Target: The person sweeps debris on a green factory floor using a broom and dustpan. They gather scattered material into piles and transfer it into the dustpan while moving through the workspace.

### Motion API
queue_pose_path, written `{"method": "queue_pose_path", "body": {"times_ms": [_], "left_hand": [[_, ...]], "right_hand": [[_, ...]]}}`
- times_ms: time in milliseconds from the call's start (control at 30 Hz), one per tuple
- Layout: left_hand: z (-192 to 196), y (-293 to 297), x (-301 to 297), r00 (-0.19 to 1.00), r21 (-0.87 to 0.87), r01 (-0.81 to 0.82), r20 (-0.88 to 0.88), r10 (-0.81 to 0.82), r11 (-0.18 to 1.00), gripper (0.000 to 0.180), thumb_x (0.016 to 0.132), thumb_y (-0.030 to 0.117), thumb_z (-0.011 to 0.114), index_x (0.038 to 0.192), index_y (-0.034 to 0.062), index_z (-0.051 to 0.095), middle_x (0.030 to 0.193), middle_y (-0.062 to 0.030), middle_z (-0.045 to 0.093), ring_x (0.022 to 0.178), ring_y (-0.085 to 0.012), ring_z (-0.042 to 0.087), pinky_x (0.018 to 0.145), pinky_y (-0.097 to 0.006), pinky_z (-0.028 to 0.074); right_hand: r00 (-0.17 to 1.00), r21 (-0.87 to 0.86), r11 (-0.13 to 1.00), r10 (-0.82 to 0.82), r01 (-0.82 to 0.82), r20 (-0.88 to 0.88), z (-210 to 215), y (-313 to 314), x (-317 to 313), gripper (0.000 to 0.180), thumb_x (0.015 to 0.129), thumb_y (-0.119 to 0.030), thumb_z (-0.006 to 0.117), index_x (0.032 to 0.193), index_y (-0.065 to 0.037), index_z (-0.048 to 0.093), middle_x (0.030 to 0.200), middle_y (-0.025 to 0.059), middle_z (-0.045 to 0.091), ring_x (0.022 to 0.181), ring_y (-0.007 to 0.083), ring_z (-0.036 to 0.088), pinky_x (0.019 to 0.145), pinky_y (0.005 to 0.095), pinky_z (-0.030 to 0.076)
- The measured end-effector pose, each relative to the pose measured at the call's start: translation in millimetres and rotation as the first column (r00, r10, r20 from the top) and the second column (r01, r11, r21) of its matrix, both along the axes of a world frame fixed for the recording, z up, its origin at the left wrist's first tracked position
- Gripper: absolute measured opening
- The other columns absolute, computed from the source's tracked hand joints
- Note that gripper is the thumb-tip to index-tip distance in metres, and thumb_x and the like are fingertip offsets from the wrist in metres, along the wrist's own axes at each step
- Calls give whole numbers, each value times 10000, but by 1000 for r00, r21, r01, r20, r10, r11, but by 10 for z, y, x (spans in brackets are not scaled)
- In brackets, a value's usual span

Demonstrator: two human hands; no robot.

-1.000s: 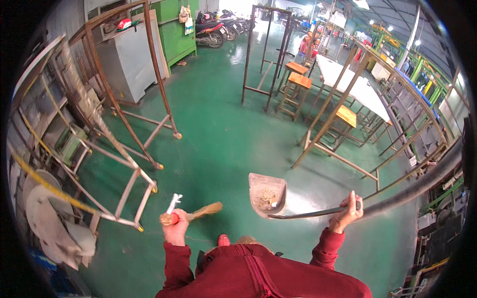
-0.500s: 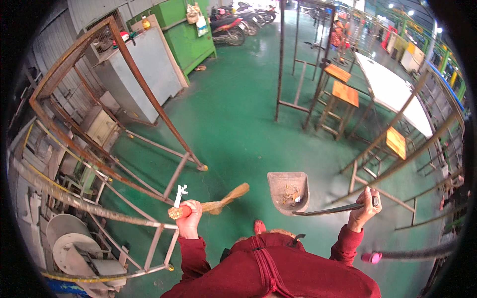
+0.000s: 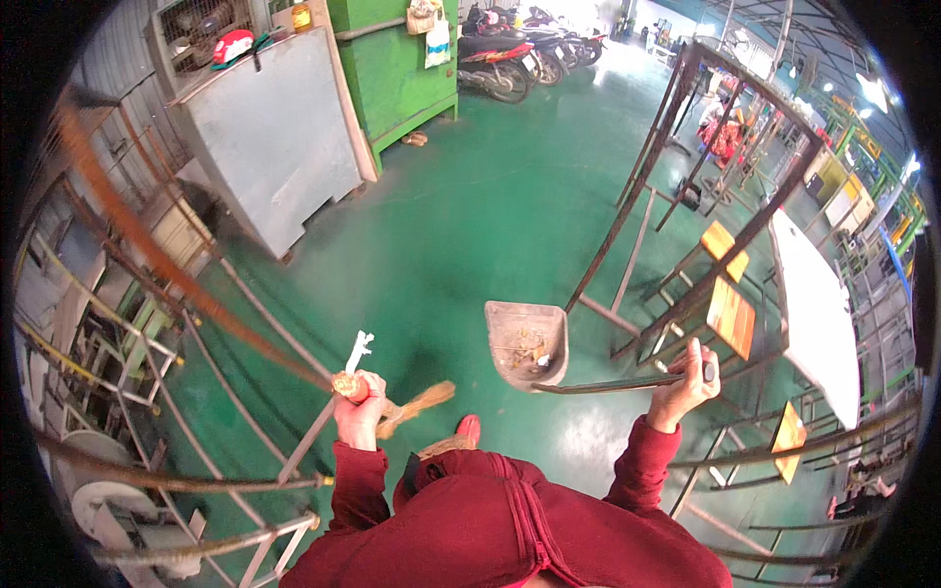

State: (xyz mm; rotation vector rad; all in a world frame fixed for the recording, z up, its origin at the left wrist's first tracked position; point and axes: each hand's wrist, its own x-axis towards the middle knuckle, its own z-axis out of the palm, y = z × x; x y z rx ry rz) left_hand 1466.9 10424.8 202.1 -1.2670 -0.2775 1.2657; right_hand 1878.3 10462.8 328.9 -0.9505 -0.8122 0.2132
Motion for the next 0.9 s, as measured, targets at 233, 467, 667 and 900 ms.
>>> {"method": "queue_pose_path", "body": {"times_ms": [233,467,667,900], "left_hand": [[173,2348,-64,991,-23,-18,-131,15,1000,173,620,43,597,760,5,503,735,-100,504,690,-191,516,632,-305,487],[-367,4396,-651,939,46,-110,-322,119,993,220,616,71,568,816,8,501,760,-105,510,732,-209,502,648,-335,457],[-112,5971,-628,959,-130,-116,-272,77,985,246,627,43,562,835,-24,448,801,-135,463,765,-227,470,652,-331,467],[-520,7846,-393,655,-118,250,-710,-258,961,326,692,153,559,924,-43,441,813,-134,493,744,-240,489,623,-318,464]], "right_hand": [[999,-9,1000,14,-14,-51,1,2335,-70,210,747,-31,574,573,-47,457,477,-10,398,411,53,328,406,196,233],[998,-148,987,56,-57,-14,-92,4941,-513,248,687,-42,665,544,-49,462,494,-68,353,456,18,302,406,192,229],[997,-134,989,70,-66,29,-49,7028,-600,374,694,-65,670,496,-46,353,477,-54,281,464,38,252,403,219,203],[990,-120,989,-98,85,-103,-150,9222,-344,209,691,-31,651,567,-42,484,498,-41,396,416,37,352,391,199,251]]}}
